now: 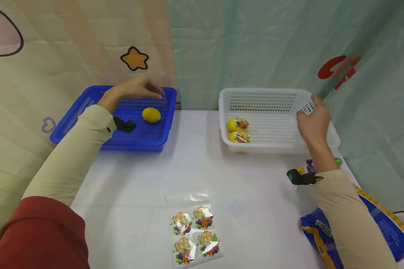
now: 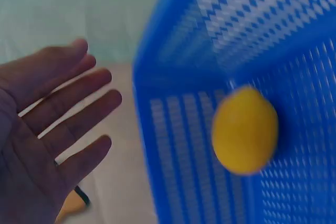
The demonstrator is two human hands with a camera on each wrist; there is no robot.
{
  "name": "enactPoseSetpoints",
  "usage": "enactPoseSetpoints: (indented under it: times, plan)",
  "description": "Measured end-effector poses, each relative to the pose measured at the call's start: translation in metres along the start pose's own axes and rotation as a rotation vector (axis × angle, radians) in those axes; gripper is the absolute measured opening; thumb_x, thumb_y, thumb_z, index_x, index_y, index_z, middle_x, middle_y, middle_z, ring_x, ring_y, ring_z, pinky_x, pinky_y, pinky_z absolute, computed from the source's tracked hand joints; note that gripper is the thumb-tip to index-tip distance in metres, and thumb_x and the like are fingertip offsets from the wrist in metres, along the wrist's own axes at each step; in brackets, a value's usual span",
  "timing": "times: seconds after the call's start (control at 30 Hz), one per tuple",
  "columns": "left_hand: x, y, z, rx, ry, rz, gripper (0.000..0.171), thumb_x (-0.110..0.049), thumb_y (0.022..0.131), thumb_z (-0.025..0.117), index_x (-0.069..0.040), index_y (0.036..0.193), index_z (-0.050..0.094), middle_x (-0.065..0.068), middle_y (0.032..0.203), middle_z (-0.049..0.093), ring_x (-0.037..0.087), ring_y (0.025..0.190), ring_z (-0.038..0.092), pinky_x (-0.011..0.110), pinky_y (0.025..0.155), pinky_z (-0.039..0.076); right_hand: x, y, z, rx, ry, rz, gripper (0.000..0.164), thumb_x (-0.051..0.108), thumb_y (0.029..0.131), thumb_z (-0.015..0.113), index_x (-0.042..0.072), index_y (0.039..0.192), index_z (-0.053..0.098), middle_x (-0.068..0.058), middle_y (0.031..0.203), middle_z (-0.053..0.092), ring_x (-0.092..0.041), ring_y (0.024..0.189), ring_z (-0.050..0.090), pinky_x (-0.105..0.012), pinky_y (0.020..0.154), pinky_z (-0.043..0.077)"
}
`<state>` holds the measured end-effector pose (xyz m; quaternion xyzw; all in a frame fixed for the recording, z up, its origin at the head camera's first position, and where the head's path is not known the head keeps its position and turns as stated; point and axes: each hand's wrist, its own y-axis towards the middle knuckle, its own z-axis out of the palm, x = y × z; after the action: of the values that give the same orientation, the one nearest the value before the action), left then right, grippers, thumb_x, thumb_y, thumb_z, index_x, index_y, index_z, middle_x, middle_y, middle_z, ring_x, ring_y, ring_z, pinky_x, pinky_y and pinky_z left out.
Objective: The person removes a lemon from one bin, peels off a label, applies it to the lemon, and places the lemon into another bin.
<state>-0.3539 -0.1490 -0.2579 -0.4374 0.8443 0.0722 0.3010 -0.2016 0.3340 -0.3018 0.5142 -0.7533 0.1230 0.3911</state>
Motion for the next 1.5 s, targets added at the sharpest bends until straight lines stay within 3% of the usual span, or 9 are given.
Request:
enactPoseSetpoints:
  times: [0.2,0.3,0.47,0.67,0.83,1.03,1.13,1.33,1.5]
  plan:
    - [0.041,-0.009,-0.002,0.045,-0.065,-0.121,0.048,-0.014,0.093,0.069,0.002,0.137,0.055,0.023,0.14,0.052,0.037,0.129,0.048,0.05,0.11,0.037,0.076,-0.023,0.07,0.194,0.097,-0.306,0.061,0.002,0.094,0.057,0.004,0.151,0.036,-0.014,0.155,0.034,-0.028,0.145,0.027,-0.038,0.119,0.021]
    - [0.051,-0.012,0.001,0.063,-0.099,-0.172,0.05,-0.011,0.093,0.069,0.001,0.139,0.053,0.023,0.144,0.048,0.038,0.133,0.043,0.053,0.112,0.032,0.111,-0.042,0.108,0.318,0.143,-0.414,0.059,0.006,0.094,0.06,0.005,0.149,0.04,-0.012,0.153,0.04,-0.028,0.138,0.039,-0.036,0.117,0.027]
    - [0.061,-0.011,0.005,0.111,-0.082,-0.231,0.05,-0.002,0.089,0.07,0.001,0.137,0.055,0.025,0.146,0.045,0.04,0.135,0.039,0.056,0.114,0.028,0.156,-0.076,0.166,0.517,0.177,-0.477,0.062,0.017,0.094,0.063,0.007,0.15,0.039,-0.01,0.153,0.04,-0.026,0.137,0.041,-0.032,0.116,0.027]
    - [0.064,-0.005,0.019,0.123,-0.088,-0.26,0.048,0.003,0.084,0.073,-0.002,0.131,0.062,0.022,0.14,0.052,0.039,0.132,0.044,0.055,0.114,0.028,0.175,-0.109,0.214,0.711,0.164,-0.458,0.081,0.021,0.096,0.062,-0.001,0.155,0.012,-0.016,0.163,0.005,-0.023,0.15,0.007,-0.032,0.121,0.009]
    - [0.067,-0.003,0.029,0.108,-0.066,-0.294,0.054,0.001,0.084,0.075,-0.005,0.135,0.059,0.022,0.142,0.05,0.04,0.133,0.041,0.057,0.115,0.024,0.176,-0.121,0.226,0.773,0.124,-0.427,0.081,0.02,0.098,0.057,-0.002,0.155,0.003,-0.015,0.163,-0.011,-0.023,0.149,-0.009,-0.037,0.12,0.002]
    - [0.072,0.0,0.034,0.115,-0.03,-0.318,0.058,-0.009,0.087,0.075,-0.008,0.141,0.054,0.021,0.145,0.048,0.041,0.133,0.04,0.06,0.114,0.023,0.178,-0.124,0.225,0.781,0.147,-0.429,0.079,0.017,0.099,0.055,-0.003,0.155,0.002,-0.014,0.163,-0.014,-0.022,0.148,-0.011,-0.035,0.12,0.0]
    - [0.075,-0.002,0.033,0.085,-0.039,-0.312,0.058,-0.012,0.086,0.077,-0.009,0.14,0.055,0.02,0.144,0.049,0.04,0.133,0.04,0.06,0.113,0.025,0.178,-0.123,0.226,0.788,0.142,-0.431,0.079,0.017,0.099,0.054,-0.003,0.154,0.001,-0.014,0.162,-0.014,-0.021,0.149,-0.011,-0.032,0.119,-0.001]
    - [0.073,-0.017,0.022,-0.003,-0.118,-0.25,0.061,-0.014,0.087,0.077,-0.009,0.143,0.052,0.019,0.144,0.049,0.037,0.126,0.047,0.053,0.111,0.034,0.174,-0.117,0.225,0.796,0.116,-0.444,0.082,0.029,0.1,0.056,0.0,0.155,0.002,-0.012,0.163,-0.012,-0.02,0.15,-0.006,-0.031,0.12,0.003]
    - [0.062,-0.029,0.012,-0.061,-0.124,-0.173,0.063,-0.015,0.087,0.077,-0.004,0.143,0.05,0.02,0.143,0.05,0.036,0.127,0.049,0.049,0.109,0.038,0.165,-0.108,0.22,0.792,0.088,-0.456,0.085,0.043,0.099,0.056,0.004,0.157,0.007,-0.007,0.165,-0.003,-0.019,0.15,0.003,-0.034,0.121,0.01]
